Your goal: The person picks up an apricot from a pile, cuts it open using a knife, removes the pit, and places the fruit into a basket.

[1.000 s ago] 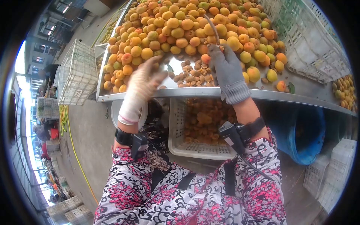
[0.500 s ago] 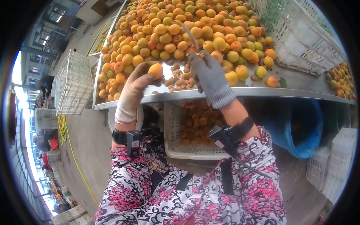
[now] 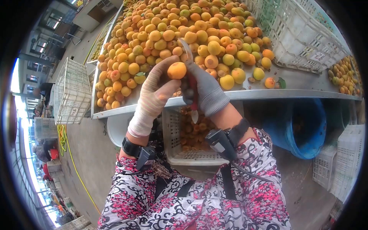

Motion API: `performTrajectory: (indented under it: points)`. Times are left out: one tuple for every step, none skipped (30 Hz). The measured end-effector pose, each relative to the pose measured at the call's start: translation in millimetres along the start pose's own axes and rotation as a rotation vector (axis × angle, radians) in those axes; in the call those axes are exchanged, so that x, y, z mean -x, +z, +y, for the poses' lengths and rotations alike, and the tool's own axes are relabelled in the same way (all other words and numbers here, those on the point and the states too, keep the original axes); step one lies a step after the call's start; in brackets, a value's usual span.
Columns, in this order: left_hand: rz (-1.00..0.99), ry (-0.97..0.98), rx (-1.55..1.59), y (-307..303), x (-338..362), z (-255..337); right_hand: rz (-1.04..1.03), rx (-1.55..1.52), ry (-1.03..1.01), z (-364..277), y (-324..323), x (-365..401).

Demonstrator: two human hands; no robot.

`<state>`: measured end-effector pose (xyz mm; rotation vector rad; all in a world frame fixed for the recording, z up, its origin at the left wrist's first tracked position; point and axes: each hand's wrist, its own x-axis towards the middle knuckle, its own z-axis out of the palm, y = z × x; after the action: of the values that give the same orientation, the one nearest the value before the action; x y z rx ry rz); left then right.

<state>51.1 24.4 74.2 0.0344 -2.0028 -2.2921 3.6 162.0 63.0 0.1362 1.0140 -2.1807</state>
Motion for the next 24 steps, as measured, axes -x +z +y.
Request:
performTrajectory:
  points:
    - [0.0, 0.001, 0.0, -0.5, -0.6, -0.8, 0.0, 0.0, -0.001, 1.5, -0.6, 0.1]
    - [0.01, 0.105, -0.186, -1.3, -1.7, -2.0, -0.038, -0.033, 0.02, 3.7, -1.8, -0.3]
    - [0.022, 0.21, -0.372, -2.2, -3.2, -3.9, -0.076, -0.065, 0.041, 5.0, -2.3, -0.4]
    - [0.022, 0.21, -0.372, -4.1, -5.8, -9.3, -0.076, -0.064, 0.041, 5.7, -0.5, -0.6]
    - [0.029, 0.287, -0.387, -6.4, -9.2, -16.3, -0.031, -0.008, 0.048, 6.6, 2.9, -1.2]
    - [0.036, 0.365, -0.402, -7.8, -11.0, -20.6, 0.014, 0.048, 0.055, 7.0, 5.6, -1.3]
    - [0.038, 0.366, -0.403, -5.6, -9.5, -17.1, 0.012, 0.049, 0.055, 6.6, 7.9, 0.8]
    - [0.009, 0.212, -0.115, -1.7, -6.7, -10.7, 0.046, 0.13, 0.019, 5.9, 10.4, 4.2]
    - [-0.019, 0.056, 0.173, 0.4, -5.2, -6.5, 0.079, 0.212, -0.016, 5.6, 11.9, 5.7]
    - [-0.017, 0.059, 0.172, -1.8, -5.9, -4.5, 0.076, 0.212, -0.017, 5.7, 9.5, 3.7]
    - [0.003, 0.059, 0.182, -6.2, -7.1, -1.7, 0.051, 0.333, -0.127, 5.8, 3.7, 0.2]
    - [0.023, 0.06, 0.192, -11.1, -7.9, 1.0, 0.024, 0.453, -0.238, 5.6, -0.8, -2.0]
    - [0.028, 0.076, 0.105, -16.0, -8.7, 2.2, 0.017, 0.452, -0.24, 4.9, -3.7, -2.2]
    - [0.03, 0.08, 0.1, -20.9, -8.6, 4.3, -0.016, 0.699, -0.42, 4.5, -6.6, -1.4]
    - [-0.007, 0.053, 0.145, -25.4, -7.5, 5.9, -0.047, 0.945, -0.6, 5.1, -8.1, -0.1]
    - [-0.045, 0.026, 0.192, -29.0, -6.5, 6.6, -0.05, 0.944, -0.601, 3.5, -6.5, 3.3]
    - [-0.051, 0.03, 0.174, -31.8, -6.0, 5.4, -0.081, 1.01, -0.561, -0.1, -3.3, 8.7]
    - [-0.051, 0.03, 0.173, -33.3, -5.4, 7.1, -0.112, 1.075, -0.521, -1.8, -1.4, 11.7]
    - [-0.055, 0.034, 0.152, -33.8, -4.6, 10.3, -0.113, 1.076, -0.521, -1.1, -1.4, 11.9]
    - [-0.06, 0.037, 0.131, -34.8, -4.0, 12.2, -0.109, 1.117, -0.486, -0.1, -1.5, 12.0]
    - [-0.06, 0.037, 0.131, -36.8, -3.9, 12.2, -0.105, 1.158, -0.451, 0.6, -1.5, 12.1]
    - [-0.064, 0.013, 0.101, -39.2, -4.0, 11.5, -0.105, 1.158, -0.451, 1.0, -1.5, 12.4]
    - [-0.068, -0.01, 0.072, -41.7, -4.1, 10.7, -0.102, 1.16, -0.439, 1.2, -1.3, 12.6]
    - [-0.067, -0.01, 0.072, -45.0, -4.4, 9.4, -0.1, 1.161, -0.427, 1.5, -1.1, 12.7]
